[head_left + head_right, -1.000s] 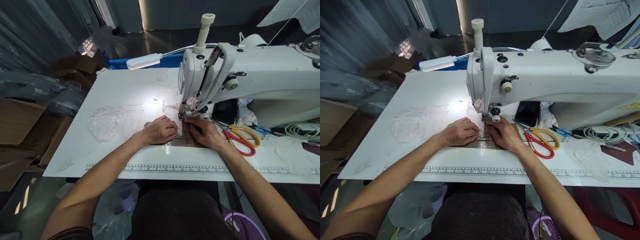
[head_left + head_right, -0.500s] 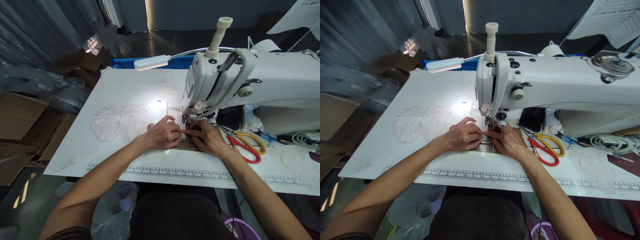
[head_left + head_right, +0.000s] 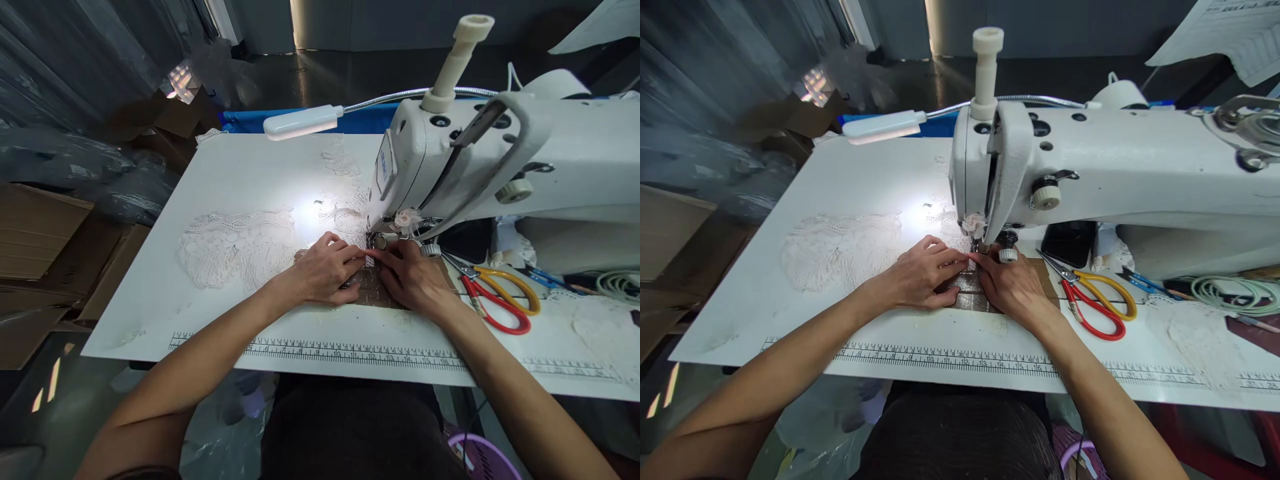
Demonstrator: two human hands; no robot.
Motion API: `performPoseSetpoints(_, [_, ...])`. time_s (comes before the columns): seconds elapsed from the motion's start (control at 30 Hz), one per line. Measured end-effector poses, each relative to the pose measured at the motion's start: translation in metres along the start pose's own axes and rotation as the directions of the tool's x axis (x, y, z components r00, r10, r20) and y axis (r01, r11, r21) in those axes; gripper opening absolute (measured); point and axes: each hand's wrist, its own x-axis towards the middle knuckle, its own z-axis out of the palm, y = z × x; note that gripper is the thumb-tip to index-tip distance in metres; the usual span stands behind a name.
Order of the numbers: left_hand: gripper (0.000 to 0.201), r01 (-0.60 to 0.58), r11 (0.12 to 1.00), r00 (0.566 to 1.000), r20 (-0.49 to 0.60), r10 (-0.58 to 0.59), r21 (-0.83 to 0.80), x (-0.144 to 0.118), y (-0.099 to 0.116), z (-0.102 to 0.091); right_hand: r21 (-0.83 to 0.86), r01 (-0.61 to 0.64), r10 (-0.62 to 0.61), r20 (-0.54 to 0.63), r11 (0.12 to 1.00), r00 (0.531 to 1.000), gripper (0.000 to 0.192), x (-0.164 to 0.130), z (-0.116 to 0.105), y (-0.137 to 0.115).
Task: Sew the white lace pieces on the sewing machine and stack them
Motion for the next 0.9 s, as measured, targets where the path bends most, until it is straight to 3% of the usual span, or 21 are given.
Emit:
performPoseSetpoints(0.23, [0.037,-0.004,1.0,1.0,0.009,0.004,0.019,0.001,-0.002,0.003,0.151,0.085,-0.081,-0.036,0.985,0.996,0.038,-0.006,0.0,0.004])
performPoseSetpoints(0.63, [0.042,0.062,0.998,0.998,0.019,-0.062,0.021,0.006,-0.005,0.004,0.019,0.021,-0.022,0.024,1.0,0.999,0.04,0.002,-0.001,-0.005])
performPoseSetpoints(0.77, [0.048,0.071,0.997,0.997,0.02,-0.072,0.02,0.007,-0.007,0.006,0.216,-0.023,0.015,0.04,0.976,0.999,0.041,0.002,-0.012,0.007])
performPoseSetpoints(0.9, [0.053,0.089,0.996,0.996,0.014,-0.089,0.018,0.007,-0.009,0.008,0.496,-0.143,0.071,0.162,0.857,0.984,0.036,0.004,-0.027,0.023])
